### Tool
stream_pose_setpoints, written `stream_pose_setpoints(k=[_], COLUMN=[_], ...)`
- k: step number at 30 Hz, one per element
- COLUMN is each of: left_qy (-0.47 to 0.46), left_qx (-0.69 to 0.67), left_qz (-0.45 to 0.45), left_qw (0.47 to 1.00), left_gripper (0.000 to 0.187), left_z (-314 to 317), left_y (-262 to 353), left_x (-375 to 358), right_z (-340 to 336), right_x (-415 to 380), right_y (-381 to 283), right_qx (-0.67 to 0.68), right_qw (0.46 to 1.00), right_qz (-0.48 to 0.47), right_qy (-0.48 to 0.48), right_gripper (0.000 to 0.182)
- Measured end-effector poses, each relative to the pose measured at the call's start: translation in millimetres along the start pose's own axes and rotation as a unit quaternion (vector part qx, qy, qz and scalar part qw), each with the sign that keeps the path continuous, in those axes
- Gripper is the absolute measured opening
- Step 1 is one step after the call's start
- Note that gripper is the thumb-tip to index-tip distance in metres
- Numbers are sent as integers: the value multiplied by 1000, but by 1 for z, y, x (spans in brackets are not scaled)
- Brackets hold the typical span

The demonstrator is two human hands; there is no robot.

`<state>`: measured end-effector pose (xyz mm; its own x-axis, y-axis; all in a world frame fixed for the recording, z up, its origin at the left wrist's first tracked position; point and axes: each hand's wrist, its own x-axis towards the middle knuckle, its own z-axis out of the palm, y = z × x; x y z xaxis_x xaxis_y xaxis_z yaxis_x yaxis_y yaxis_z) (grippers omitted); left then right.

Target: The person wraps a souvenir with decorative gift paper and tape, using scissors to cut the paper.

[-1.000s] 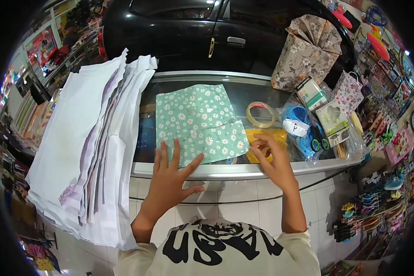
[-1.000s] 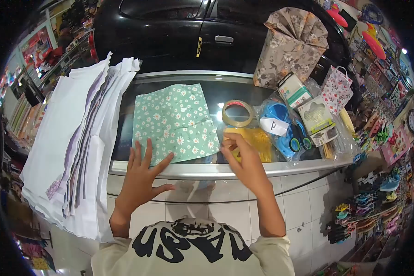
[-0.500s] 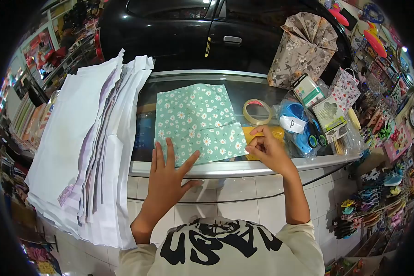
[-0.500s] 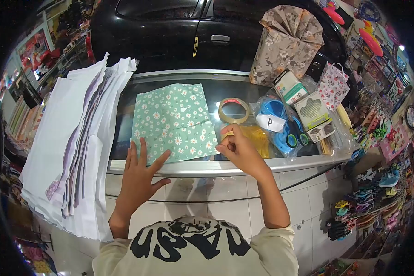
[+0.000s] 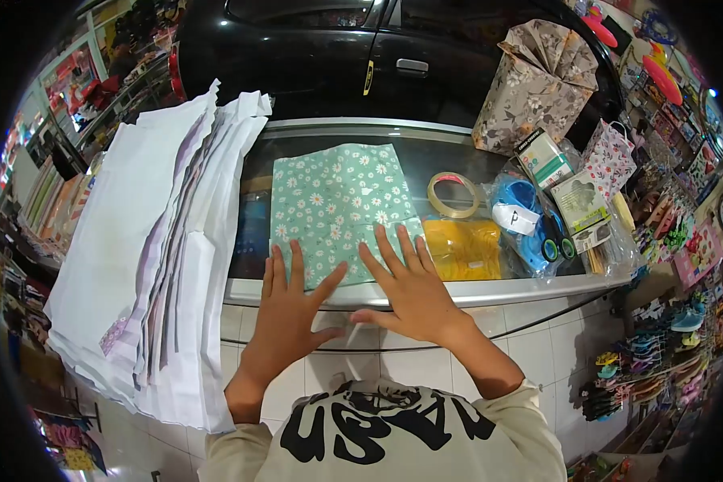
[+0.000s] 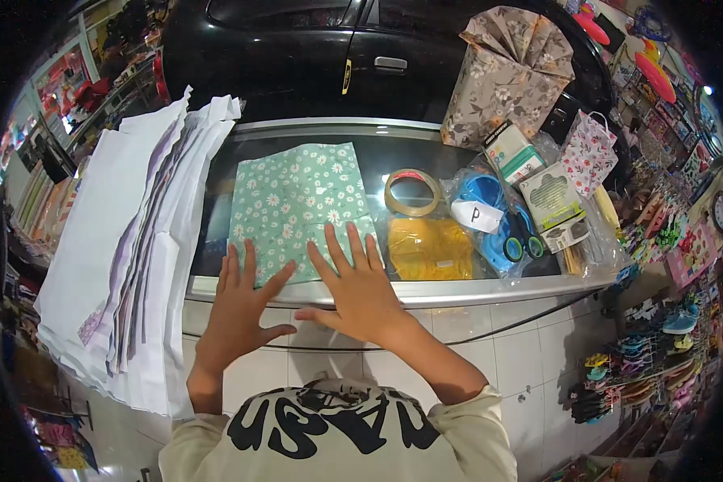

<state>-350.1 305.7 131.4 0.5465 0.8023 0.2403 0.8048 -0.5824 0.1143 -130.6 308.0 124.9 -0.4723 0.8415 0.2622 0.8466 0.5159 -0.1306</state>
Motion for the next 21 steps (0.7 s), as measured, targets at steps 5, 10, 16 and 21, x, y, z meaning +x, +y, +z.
stream_pose_setpoints(k=[5, 10, 16, 21], left_qy=[33, 70, 0, 2], left_qx=[-73, 31, -30, 14], left_qz=[-61, -76, -74, -92], left_qw=[995, 994, 997, 996], left_gripper=[71, 52, 58, 66], left_z=[-9, 33, 14, 17], left_y=[5, 12, 3, 5], left_x=[21, 38, 38, 38], right_z=[-1, 2, -2, -14], right_x=[1, 1, -1, 6], right_y=[0, 0, 15, 20], right_qx=[-10, -17, 128, 176], right_qw=[999, 999, 992, 984], right_qz=[4, 2, 14, 39], right_qy=[-35, -31, -10, 17], right_gripper=[96, 99, 83, 65])
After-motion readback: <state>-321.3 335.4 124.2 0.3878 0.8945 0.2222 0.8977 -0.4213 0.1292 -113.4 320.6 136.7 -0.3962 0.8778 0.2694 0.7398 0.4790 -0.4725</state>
